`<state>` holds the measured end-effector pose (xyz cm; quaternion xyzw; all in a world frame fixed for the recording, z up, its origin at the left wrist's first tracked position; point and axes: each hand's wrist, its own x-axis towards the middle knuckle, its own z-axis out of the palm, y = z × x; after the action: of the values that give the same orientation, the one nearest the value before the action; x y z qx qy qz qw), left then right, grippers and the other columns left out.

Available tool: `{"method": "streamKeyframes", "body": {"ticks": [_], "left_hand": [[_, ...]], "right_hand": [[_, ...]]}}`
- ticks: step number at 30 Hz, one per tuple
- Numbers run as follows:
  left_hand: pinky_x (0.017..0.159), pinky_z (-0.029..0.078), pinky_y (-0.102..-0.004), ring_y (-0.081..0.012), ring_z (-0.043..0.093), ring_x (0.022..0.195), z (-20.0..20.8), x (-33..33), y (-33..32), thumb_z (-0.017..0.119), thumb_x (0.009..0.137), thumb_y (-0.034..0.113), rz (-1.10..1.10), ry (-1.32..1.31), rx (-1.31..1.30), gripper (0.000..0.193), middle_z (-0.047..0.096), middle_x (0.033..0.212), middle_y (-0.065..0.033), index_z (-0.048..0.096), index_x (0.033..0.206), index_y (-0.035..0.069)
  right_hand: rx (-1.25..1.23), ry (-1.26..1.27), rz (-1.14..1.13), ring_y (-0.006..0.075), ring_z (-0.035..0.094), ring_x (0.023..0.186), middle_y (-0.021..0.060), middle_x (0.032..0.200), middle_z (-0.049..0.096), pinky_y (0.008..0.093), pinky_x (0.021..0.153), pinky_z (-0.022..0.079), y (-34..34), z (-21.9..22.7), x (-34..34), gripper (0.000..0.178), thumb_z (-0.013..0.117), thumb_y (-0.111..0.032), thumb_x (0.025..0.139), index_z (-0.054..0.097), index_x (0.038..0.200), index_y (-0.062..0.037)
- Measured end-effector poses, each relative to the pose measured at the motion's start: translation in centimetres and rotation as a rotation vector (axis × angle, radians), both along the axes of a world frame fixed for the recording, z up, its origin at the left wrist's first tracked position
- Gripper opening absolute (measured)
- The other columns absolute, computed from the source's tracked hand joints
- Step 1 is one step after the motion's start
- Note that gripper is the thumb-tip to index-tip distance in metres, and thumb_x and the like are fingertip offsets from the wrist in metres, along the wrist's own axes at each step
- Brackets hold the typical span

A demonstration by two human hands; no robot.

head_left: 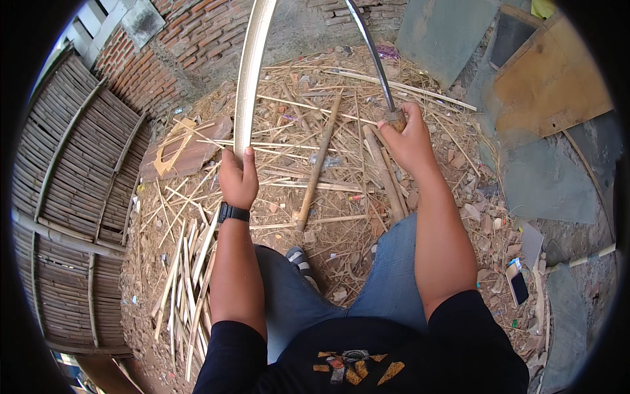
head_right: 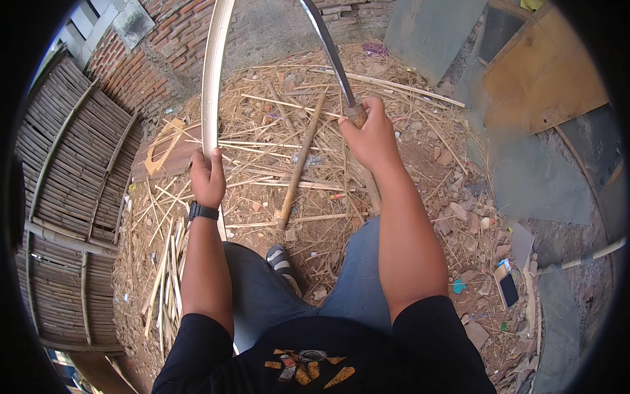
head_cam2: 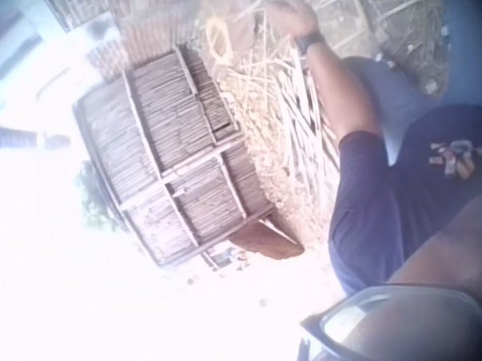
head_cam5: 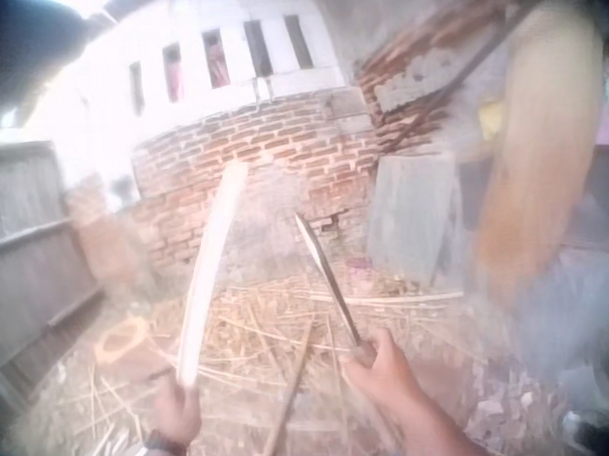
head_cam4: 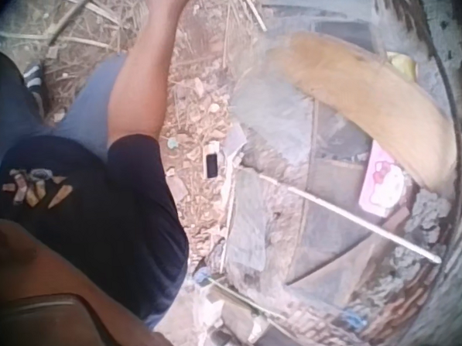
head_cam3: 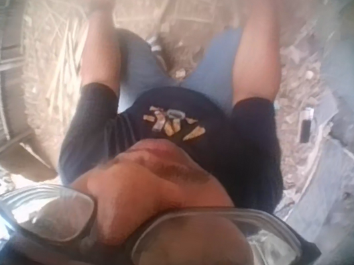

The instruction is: The person sits on the ground and uses a curved blade to shave a long piece of bamboo, removing thin strips to smooth and shape it. They repeatedly adjust the bamboo and the tool, occasionally using a wooden stick to assist in splitting or peeling the material.

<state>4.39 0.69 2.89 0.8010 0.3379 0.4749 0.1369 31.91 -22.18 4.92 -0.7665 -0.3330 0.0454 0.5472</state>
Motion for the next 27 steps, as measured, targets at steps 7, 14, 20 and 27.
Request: {"method": "streamKeyframes", "body": {"ticks": [7,14,20,27], "left_hand": [[0.065,0.052,-0.0504,-0.0442,0.067,0.072,0.2,3.1,0.9,0.073,0.096,0.04,0.076,0.229,-0.038,0.038,0.068,0.076,-0.0216,0.063,0.094,0.002],[0.066,0.055,-0.0475,-0.0404,0.07,0.073,-3.4,3.7,0.4,0.07,0.098,0.038,0.034,0.15,-0.171,0.034,0.071,0.08,-0.0206,0.068,0.101,0.004],[0.069,0.057,-0.0455,-0.0353,0.073,0.075,-4.0,2.4,0.4,0.067,0.099,0.027,-0.07,0.107,-0.302,0.024,0.073,0.084,-0.0201,0.069,0.105,0.004],[0.076,0.055,-0.0504,-0.0433,0.07,0.086,-3.6,0.3,0.7,0.066,0.1,0.024,-0.111,0.04,-0.221,0.023,0.072,0.093,-0.0222,0.066,0.109,0.004]], "right_hand": [[0.072,-0.098,-0.039,0.0302,0.069,0.097,0.0205,0.106,0.07,0.0423,0.085,0.054,-1.4,1.3,-0.6,0.055,0.077,-0.031,0.091,0.051,0.13,-0.0006],[0.113,-0.046,0.093,0.0267,0.07,0.092,0.017,0.1,0.072,0.0402,0.084,0.054,-0.8,1.4,-2.1,0.05,0.079,-0.027,0.089,0.058,0.125,0.0],[0.001,-0.061,0.163,0.0226,0.07,0.091,0.0141,0.097,0.074,0.0378,0.084,0.053,1.1,0.6,-3.0,0.04,0.078,-0.025,0.09,0.064,0.118,0.0005],[-0.052,-0.088,0.136,0.0213,0.07,0.092,0.012,0.097,0.075,0.038,0.085,0.053,1.9,2.1,-5.7,0.043,0.079,-0.029,0.093,0.066,0.123,-0.0015]]}}
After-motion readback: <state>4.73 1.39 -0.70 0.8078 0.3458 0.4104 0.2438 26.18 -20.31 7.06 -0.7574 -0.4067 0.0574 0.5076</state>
